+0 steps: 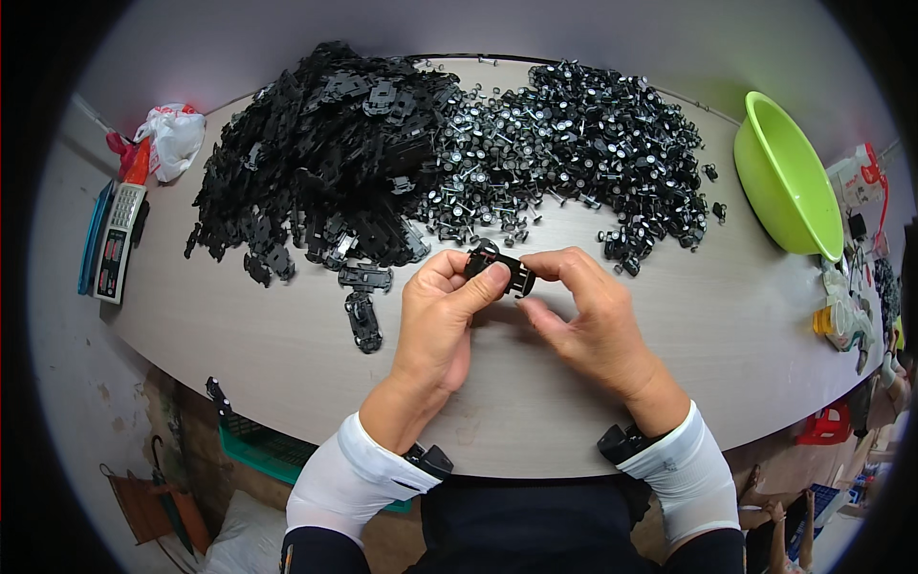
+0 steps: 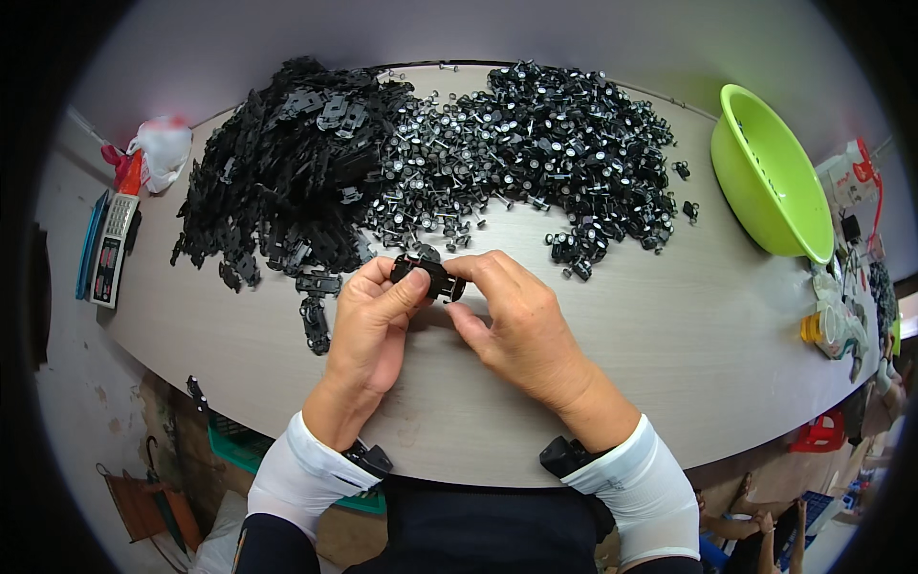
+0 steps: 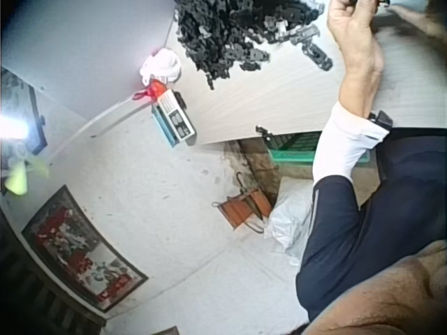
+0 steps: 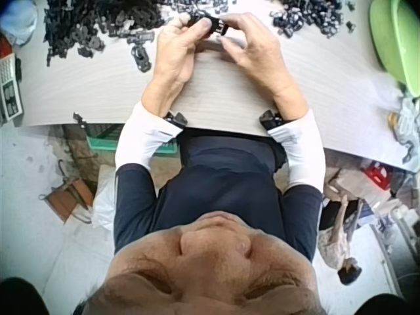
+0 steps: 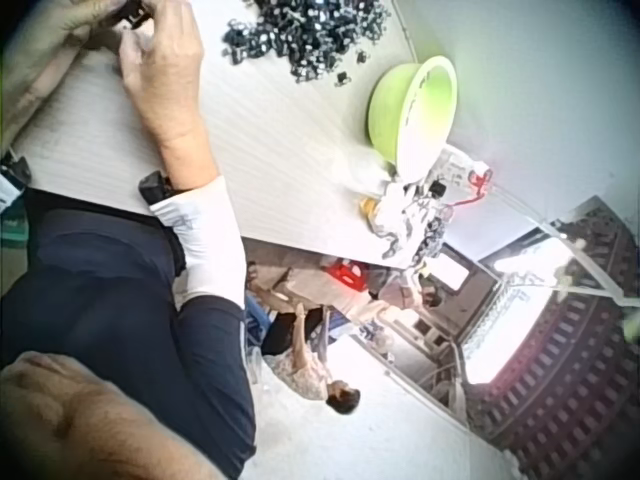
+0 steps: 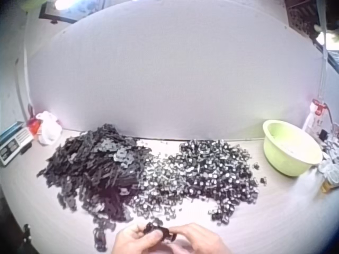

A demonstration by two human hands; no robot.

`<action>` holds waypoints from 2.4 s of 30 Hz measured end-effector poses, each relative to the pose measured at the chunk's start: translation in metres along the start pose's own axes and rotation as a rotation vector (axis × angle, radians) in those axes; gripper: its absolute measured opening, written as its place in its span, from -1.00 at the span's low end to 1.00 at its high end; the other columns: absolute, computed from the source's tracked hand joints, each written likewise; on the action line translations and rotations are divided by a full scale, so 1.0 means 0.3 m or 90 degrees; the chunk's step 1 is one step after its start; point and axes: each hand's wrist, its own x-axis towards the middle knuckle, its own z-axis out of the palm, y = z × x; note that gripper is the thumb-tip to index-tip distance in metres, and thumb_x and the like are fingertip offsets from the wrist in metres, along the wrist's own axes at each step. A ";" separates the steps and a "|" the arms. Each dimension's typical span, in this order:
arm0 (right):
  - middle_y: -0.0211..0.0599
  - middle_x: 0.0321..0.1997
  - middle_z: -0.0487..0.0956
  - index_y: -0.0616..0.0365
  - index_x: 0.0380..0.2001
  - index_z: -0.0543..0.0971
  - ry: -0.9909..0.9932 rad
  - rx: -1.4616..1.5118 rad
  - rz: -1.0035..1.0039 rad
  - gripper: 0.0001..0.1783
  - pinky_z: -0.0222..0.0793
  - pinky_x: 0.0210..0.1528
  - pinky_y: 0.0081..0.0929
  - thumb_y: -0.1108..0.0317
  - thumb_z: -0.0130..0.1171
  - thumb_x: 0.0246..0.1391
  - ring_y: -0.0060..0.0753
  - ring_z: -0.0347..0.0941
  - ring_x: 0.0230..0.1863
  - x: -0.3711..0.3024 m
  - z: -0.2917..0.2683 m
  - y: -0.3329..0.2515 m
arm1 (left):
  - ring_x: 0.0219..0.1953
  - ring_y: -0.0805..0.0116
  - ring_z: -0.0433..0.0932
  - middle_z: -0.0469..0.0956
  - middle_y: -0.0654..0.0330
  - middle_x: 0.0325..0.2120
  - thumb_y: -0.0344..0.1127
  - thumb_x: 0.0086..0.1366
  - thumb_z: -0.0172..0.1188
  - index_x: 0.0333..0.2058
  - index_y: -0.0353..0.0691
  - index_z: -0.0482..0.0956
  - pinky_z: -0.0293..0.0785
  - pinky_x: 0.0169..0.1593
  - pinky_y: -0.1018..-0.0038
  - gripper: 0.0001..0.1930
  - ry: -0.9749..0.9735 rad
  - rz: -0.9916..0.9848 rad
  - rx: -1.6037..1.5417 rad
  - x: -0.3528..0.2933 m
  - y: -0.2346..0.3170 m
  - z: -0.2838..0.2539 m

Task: Assembling plastic toy car chassis components at a workstation.

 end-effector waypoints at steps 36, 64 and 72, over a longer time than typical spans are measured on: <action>-0.19 -0.31 0.66 0.25 -0.25 0.65 -0.030 0.024 0.077 -0.88 0.53 -0.28 -0.43 0.51 0.27 0.13 -0.25 0.62 -0.35 -0.010 0.036 0.033 | -0.30 0.32 0.50 0.49 0.06 -0.13 -0.39 0.22 0.34 0.08 -0.34 0.53 0.47 -0.18 0.45 -0.55 0.219 0.299 0.939 -0.234 0.209 -0.364; -0.20 -0.22 0.47 0.15 -0.03 0.59 -0.114 -0.190 -0.078 -0.59 0.37 -0.05 -0.22 0.38 0.36 0.00 -0.10 0.40 -0.14 0.015 0.105 0.018 | 0.28 0.01 0.30 0.38 0.00 0.22 -0.22 0.35 0.21 0.18 -0.19 0.52 0.17 0.33 0.16 -0.55 0.226 0.398 0.877 -0.303 0.117 -0.415; -0.25 -0.22 0.49 0.10 -0.07 0.61 -0.090 -0.218 -0.120 -0.64 0.31 -0.09 -0.23 0.33 0.34 0.02 -0.14 0.41 -0.11 0.005 0.123 0.034 | 0.35 -0.06 0.20 0.36 -0.01 0.25 -0.22 0.24 0.23 0.13 -0.13 0.56 -0.02 0.37 -0.02 -0.54 0.319 0.377 1.068 -0.285 0.057 -0.384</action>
